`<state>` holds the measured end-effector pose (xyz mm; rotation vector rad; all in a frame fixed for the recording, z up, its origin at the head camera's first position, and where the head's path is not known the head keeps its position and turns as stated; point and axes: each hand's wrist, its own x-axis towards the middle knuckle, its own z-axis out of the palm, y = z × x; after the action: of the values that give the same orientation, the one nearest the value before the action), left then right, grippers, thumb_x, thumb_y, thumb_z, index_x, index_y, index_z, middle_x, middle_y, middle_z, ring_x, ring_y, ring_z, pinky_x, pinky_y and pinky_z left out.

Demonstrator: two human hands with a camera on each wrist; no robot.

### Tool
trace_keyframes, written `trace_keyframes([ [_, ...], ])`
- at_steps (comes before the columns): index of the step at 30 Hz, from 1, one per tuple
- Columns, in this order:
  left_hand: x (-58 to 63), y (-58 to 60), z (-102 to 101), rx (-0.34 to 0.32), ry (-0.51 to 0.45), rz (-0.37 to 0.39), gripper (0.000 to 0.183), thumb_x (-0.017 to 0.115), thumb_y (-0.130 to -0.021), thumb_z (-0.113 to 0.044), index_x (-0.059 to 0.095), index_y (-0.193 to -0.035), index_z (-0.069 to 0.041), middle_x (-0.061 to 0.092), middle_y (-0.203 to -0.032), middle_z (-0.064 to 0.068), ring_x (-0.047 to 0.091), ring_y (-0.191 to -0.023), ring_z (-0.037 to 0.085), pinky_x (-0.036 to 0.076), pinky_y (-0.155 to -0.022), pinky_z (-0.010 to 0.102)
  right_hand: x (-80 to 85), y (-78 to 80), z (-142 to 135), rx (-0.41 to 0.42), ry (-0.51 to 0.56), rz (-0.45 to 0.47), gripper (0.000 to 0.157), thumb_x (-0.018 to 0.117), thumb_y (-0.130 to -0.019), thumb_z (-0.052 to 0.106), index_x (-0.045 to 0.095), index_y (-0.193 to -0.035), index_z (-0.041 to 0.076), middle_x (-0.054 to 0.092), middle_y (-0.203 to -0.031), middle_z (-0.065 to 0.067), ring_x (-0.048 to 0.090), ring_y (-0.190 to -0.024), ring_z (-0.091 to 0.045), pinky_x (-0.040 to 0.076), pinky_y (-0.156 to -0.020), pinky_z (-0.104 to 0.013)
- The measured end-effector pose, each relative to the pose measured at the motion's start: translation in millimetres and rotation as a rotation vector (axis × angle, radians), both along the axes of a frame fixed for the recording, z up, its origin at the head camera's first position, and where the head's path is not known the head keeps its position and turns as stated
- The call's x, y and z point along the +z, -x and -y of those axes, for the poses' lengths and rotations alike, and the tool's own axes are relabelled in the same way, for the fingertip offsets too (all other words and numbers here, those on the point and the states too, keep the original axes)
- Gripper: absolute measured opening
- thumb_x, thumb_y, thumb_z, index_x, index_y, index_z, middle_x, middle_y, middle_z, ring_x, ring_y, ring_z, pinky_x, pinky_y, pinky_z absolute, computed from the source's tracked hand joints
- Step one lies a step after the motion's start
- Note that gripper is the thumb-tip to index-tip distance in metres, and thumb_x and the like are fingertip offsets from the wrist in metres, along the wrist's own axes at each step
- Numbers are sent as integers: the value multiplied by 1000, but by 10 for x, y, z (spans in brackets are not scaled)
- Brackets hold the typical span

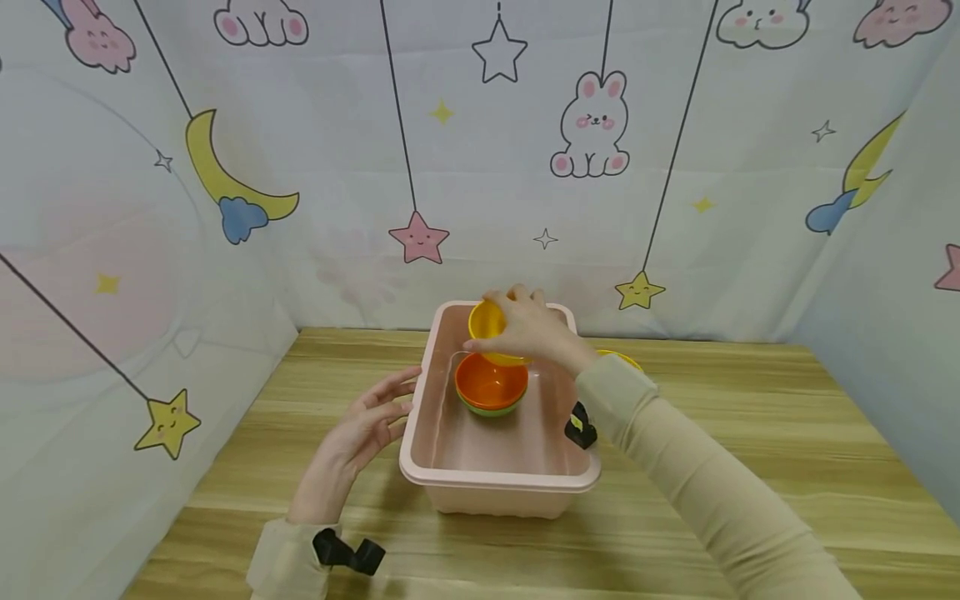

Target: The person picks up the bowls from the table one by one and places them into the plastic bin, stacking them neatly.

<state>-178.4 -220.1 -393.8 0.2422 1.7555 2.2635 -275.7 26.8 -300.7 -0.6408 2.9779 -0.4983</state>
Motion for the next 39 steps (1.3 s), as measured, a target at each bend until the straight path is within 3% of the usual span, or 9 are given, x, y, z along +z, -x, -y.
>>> trace_keyframes([
  [17, 12, 0, 10, -16, -13, -4, 51, 42, -95, 3, 38, -145, -8, 49, -126, -2, 59, -109, 9, 54, -87, 25, -87, -40, 107, 10, 22, 45, 91, 64, -73, 71, 36, -147, 27, 35, -146, -13, 33, -132, -39, 38, -102, -62],
  [30, 13, -12, 16, -8, -4, -1, 50, 48, -95, 0, 42, -142, -12, 50, -124, -4, 59, -108, 7, 53, -88, 25, -205, 1, 131, 18, -10, 82, 88, 66, -75, 65, 35, -148, 27, 26, -154, -15, 25, -137, -43, 25, -106, -73],
  [39, 8, 1, 4, 8, -4, 16, 49, 50, -94, -1, 46, -140, -14, 49, -124, -3, 59, -109, 9, 53, -87, 26, -289, 44, 137, 17, -31, 91, 88, 68, -75, 61, 35, -148, 25, 24, -155, -13, 23, -140, -44, 23, -105, -74],
])
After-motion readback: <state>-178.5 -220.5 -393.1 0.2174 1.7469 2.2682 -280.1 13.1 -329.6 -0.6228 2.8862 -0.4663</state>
